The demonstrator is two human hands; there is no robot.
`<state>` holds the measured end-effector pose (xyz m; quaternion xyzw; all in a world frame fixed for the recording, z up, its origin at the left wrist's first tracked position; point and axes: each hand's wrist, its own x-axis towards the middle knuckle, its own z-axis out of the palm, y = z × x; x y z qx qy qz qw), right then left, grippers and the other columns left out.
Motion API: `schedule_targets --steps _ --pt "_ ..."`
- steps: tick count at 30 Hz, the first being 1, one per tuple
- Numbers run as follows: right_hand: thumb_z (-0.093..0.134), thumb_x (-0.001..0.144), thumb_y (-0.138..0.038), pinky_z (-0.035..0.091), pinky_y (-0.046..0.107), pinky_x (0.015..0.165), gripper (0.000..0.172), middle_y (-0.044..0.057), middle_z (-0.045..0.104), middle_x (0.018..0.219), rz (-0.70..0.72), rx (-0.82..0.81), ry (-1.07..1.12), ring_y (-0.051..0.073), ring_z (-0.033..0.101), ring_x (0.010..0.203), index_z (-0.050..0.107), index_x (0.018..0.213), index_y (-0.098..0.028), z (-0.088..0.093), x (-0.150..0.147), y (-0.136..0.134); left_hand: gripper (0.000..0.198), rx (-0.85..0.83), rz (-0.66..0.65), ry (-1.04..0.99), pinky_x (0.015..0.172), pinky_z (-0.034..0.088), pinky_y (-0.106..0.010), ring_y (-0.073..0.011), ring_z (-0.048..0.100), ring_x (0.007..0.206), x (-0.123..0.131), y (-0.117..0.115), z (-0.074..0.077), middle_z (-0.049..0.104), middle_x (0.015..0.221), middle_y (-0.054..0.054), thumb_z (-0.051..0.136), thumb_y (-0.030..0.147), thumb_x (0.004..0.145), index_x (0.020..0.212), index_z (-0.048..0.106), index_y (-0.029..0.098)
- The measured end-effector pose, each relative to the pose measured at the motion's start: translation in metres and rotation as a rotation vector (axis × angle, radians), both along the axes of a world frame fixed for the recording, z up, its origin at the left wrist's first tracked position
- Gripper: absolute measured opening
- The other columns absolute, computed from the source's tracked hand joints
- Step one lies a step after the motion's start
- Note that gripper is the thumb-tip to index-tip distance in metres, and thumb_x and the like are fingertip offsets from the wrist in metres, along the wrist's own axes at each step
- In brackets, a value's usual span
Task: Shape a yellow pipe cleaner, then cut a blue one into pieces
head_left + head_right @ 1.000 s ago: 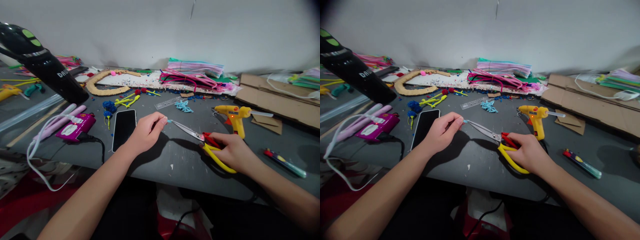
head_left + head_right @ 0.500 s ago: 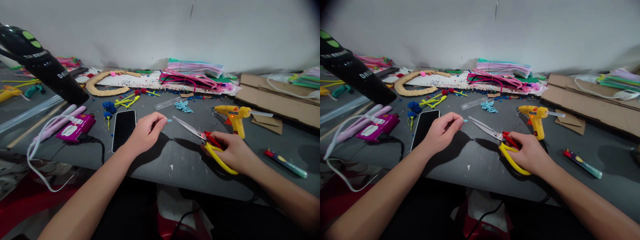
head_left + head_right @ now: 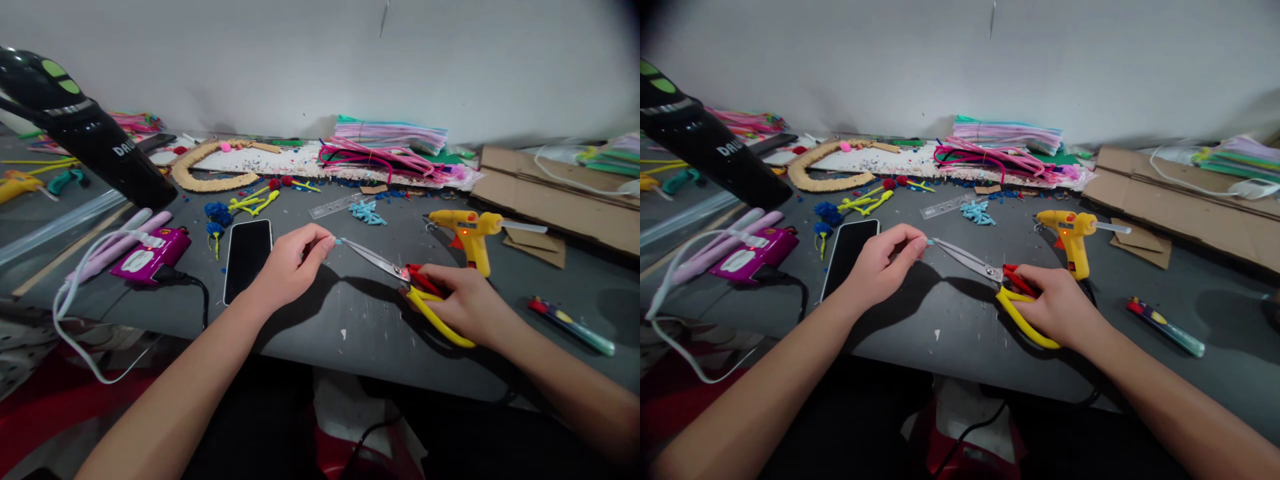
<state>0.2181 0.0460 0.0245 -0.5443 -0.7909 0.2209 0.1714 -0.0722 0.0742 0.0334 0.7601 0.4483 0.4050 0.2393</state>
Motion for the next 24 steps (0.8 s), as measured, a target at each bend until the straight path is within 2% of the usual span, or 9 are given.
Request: schedule_targets --steps 10,15,24 --pt "0.065 0.081 -0.045 0.035 0.024 0.051 0.033 -0.002 0.048 0.059 -0.052 -0.067 0.092 0.013 0.041 0.058 0.049 0.065 -0.020 0.0006 0.0008 -0.0009 0.024 0.010 0.002 0.003 0.058 0.040 -0.023 -0.0111 0.051 0.063 0.0007 -0.0010 0.0009 0.060 0.073 -0.001 0.049 0.036 0.097 0.088 0.062 0.017" --pt "0.065 0.080 -0.043 0.032 0.025 0.051 0.031 -0.002 0.045 0.058 -0.025 -0.051 0.060 0.012 0.039 0.057 0.050 0.065 -0.020 0.0022 -0.0006 -0.0005 0.022 0.011 -0.003 0.002 0.058 0.040 -0.023 -0.0109 0.051 0.063 0.0008 -0.0008 0.0016 0.060 0.073 0.000 0.051 0.035 0.096 0.087 0.061 0.018" --pt "0.064 0.081 -0.042 0.033 0.027 0.053 0.028 -0.001 0.049 0.060 -0.011 -0.042 0.034 0.015 0.043 0.059 0.054 0.066 -0.020 0.0019 -0.0004 0.0005 0.020 0.015 -0.010 0.012 0.057 0.038 -0.023 -0.0103 0.051 0.063 0.0009 -0.0007 0.0025 0.060 0.073 0.000 0.052 0.033 0.096 0.087 0.062 0.018"
